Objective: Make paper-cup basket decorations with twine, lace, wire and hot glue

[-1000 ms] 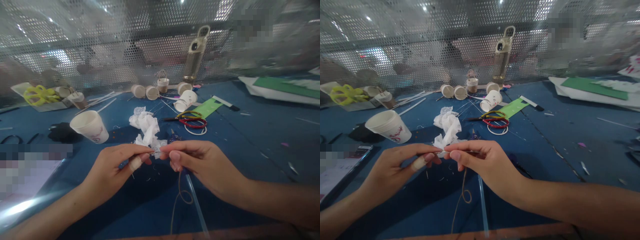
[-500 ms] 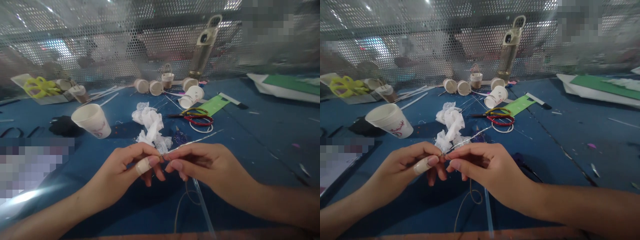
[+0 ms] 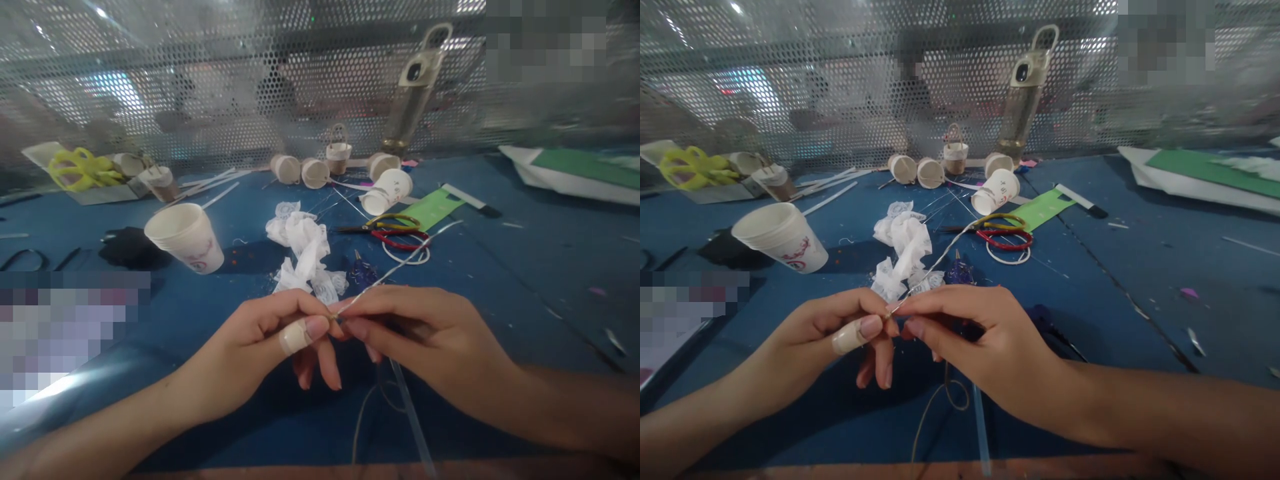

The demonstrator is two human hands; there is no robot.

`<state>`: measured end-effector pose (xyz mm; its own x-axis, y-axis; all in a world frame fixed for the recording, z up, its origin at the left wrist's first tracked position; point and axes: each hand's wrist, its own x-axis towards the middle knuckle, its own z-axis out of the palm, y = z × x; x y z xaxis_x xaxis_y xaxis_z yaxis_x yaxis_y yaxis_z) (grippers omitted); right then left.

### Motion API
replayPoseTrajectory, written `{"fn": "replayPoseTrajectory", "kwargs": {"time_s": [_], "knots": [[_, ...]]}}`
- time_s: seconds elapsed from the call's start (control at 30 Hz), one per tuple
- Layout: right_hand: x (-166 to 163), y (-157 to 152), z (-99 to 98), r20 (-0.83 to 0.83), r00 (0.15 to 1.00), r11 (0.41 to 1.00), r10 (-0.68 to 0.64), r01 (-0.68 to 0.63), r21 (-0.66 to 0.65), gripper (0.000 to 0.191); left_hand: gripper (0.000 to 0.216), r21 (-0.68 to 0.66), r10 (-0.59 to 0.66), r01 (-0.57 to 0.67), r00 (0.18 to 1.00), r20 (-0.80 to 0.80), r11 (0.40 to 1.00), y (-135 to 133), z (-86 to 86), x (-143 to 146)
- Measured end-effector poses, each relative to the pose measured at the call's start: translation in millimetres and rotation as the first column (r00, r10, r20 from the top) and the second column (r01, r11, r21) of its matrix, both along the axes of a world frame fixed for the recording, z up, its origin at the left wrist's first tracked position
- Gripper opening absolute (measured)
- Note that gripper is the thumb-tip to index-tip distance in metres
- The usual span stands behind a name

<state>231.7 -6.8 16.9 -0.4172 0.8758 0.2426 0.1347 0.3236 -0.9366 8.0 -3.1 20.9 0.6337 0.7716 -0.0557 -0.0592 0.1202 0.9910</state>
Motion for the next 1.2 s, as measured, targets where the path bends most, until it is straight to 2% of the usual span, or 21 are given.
{"fn": "replayPoseTrajectory", "kwargs": {"time_s": [0.1,0.17,0.43,0.63,0.93,1.2], "knots": [[-0.7,1.6,1.9,0.043,0.999,0.993,-0.023,0.017,0.115,0.020,0.022,-0.028,0.001,-0.001,1.000,0.000,1.000,-0.1,0.1,0.5],[-1.3,1.9,3.1,0.066,0.997,0.990,-0.040,0.030,0.139,0.017,0.021,-0.027,0.022,-0.023,1.000,-0.014,0.999,0.3,0.5,0.6],[-1.9,-2.8,2.7,0.099,0.994,0.999,-0.042,0.038,0.039,0.010,0.017,0.081,0.113,-0.103,0.986,-0.123,0.991,4.2,1.1,-0.2],[-2.5,-3.2,2.8,0.016,1.000,1.000,-0.010,0.010,0.013,0.009,0.013,0.266,0.171,-0.110,0.961,-0.218,0.958,1.9,1.4,-0.9],[-5.2,-3.1,3.4,0.041,0.998,0.994,0.037,-0.033,-0.100,0.006,0.004,0.542,0.294,-0.097,0.911,-0.290,0.835,-2.0,1.8,-0.7],[-6.8,-12.1,7.5,0.074,0.996,0.982,0.052,-0.038,-0.185,0.008,0.018,0.735,0.399,-0.049,0.863,-0.309,0.676,-5.8,-3.0,-2.0]]}}
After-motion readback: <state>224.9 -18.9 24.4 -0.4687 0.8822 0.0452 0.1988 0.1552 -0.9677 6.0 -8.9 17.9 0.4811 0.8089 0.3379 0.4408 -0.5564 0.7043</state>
